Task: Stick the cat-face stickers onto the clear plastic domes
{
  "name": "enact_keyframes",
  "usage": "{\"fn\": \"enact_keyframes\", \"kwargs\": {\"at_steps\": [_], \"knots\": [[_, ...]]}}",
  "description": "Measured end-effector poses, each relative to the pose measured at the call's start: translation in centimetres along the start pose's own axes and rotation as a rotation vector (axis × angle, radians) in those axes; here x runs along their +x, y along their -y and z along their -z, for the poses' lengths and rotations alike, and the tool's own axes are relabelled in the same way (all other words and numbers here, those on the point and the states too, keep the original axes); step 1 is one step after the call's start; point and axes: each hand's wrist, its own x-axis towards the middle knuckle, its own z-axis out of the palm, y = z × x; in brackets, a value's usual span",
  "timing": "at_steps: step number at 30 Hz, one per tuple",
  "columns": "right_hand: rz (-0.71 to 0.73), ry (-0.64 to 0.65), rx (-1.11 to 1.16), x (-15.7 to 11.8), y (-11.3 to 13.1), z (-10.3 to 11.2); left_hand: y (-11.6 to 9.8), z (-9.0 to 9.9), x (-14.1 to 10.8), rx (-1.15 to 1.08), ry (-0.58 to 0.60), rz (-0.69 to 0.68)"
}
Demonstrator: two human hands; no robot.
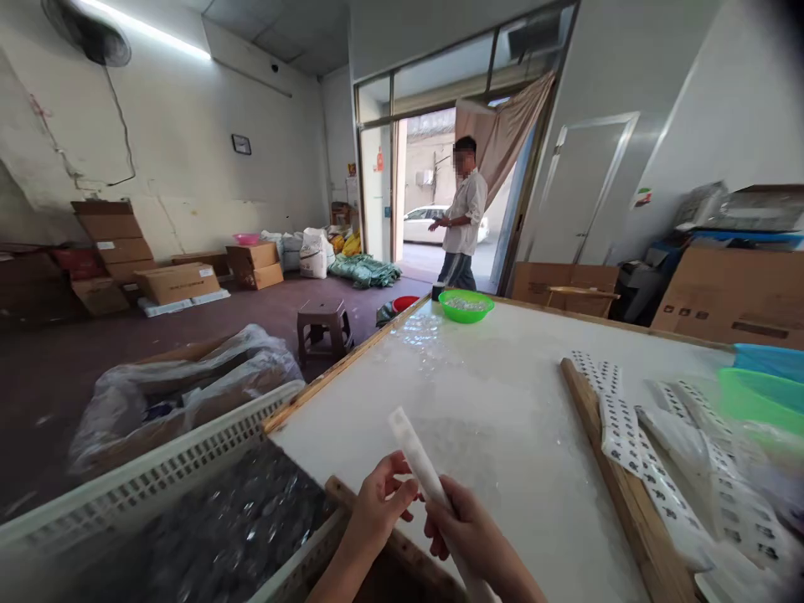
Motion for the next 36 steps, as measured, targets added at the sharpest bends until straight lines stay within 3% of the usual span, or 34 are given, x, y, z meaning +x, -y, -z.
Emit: {"fn": "enact_keyframes", "kwargs": {"at_steps": [4,9,12,20,25,29,32,36], "knots": [[0.010,0.084,-0.304,-1.2,1.0,-2.7,-0.2,0.3,-2.6,-0.099,-0.176,0.075],[0.035,0.136,-0.495,-1.5,1.5,-2.7,-0.2,2.4,-4.4,-0.272,-0.396,0.099],[0.067,0.104,-0.509,-1.1,0.9,-2.9,0.4,3.2,-4.7,-0.279,-0.448,0.095],[0.086,0.002,-0.491,-1.9,1.3,-4.2,1.1,2.8,-5.1,-0.359,-0.372,0.154],[0.091,0.139,-0.309,-3.5,3.0,-3.2,1.0,3.8,-5.3,-0.759,-0.315,0.123],[0.072,0.183,-0.046,-3.8,2.6,-2.2,0.7,4.1,-6.0,-1.039,-0.245,0.069],[0.112,0.107,-0.129,-2.9,2.0,-2.2,-0.2,3.6,-6.7,-0.968,-0.280,0.071],[0.234,-0.080,-0.285,-0.8,2.3,-2.8,-0.8,2.6,-7.7,-0.937,-0.203,0.158]]}}
